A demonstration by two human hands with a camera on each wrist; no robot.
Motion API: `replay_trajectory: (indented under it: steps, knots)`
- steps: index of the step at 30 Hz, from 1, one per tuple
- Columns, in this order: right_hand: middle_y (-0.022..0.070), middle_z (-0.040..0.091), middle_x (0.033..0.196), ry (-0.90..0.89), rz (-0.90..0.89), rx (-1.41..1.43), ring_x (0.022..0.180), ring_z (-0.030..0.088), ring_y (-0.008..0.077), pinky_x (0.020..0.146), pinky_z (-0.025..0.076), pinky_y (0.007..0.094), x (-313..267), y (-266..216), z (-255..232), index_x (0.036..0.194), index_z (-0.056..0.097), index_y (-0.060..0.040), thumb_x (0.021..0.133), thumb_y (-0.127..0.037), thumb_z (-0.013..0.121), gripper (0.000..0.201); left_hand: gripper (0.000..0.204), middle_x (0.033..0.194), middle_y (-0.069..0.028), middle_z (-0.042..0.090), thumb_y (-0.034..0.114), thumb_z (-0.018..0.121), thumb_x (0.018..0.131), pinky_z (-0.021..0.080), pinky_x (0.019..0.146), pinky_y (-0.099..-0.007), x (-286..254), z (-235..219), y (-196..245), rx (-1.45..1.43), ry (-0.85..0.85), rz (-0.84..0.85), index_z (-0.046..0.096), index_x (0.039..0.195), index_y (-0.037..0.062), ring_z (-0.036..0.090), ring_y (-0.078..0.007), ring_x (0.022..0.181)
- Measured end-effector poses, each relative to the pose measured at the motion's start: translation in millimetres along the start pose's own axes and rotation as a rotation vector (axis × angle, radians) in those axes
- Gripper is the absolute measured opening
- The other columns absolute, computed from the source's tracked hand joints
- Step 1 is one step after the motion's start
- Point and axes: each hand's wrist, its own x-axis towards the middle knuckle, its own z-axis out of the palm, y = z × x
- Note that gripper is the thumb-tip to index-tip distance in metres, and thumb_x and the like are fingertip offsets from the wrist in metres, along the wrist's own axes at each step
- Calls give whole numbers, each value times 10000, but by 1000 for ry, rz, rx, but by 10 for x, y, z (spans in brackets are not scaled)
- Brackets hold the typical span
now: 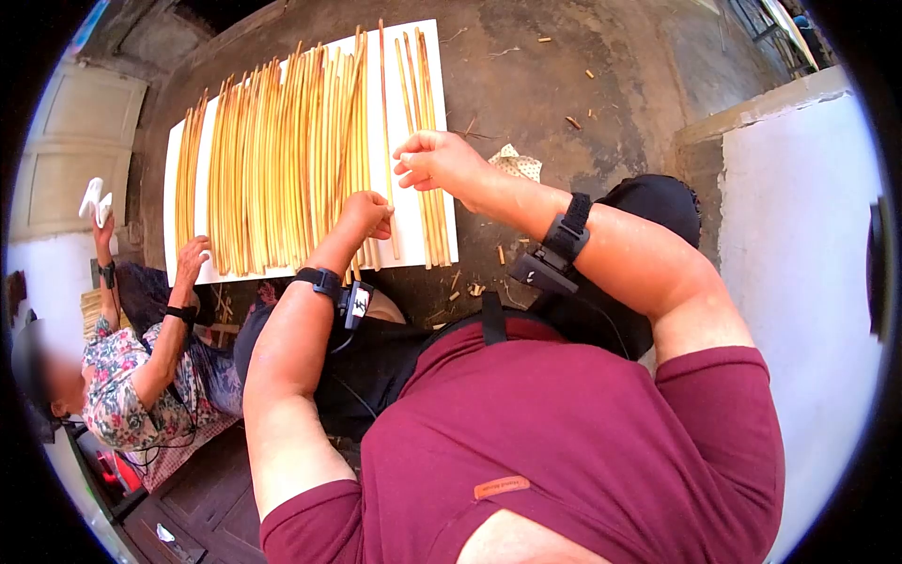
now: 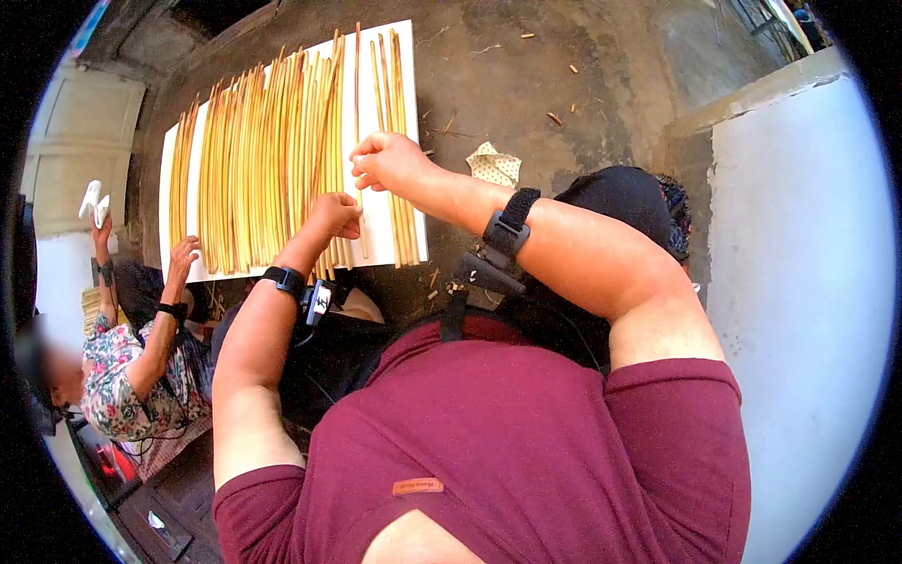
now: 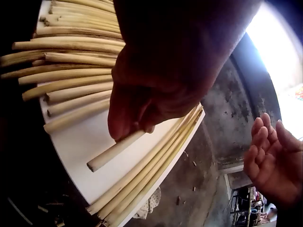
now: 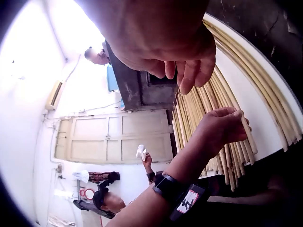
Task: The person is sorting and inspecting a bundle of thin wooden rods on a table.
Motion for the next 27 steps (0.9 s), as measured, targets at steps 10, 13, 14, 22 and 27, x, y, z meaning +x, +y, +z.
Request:
replay_trajectory:
  steps: [10,13,14,22,27]
  knots:
    - [58,652,849,-114,-15,-55,722,639,126,653,511,268,-142,-36,-54,964,598,-50,906,-173,522,156,224,629,-157,633,136,570,886,518,423,-361,-6,114,172,356,-18,-21,584,731,-25,646,-256,517]
    - [44,650,843,-53,-73,-102,715,634,121,652,502,265,-119,-107,-70,966,599,-60,916,-184,510,161,268,634,-157,636,167,556,901,521,431,-371,91,119,161,387,-101,-58,593,725,-32,645,-263,518]
    - [42,650,844,-47,-87,-108,715,634,121,652,499,264,-130,-124,-67,964,599,-62,919,-189,507,163,280,637,-157,637,178,552,906,522,433,-374,108,137,151,404,-114,-59,597,730,-34,645,-264,520]
    - [54,649,834,-74,-100,-184,719,636,125,666,507,266,-117,-110,-10,973,607,-48,918,-176,510,170,276,635,-141,642,131,511,870,524,446,-358,67,195,226,510,-136,-68,609,665,-26,649,-252,535]
    - [54,645,826,-63,-104,-203,722,638,127,661,507,261,-92,-126,-7,968,615,-52,910,-173,520,165,270,632,-138,641,137,515,861,529,462,-359,50,216,244,535,-189,-69,614,667,-23,646,-252,535]
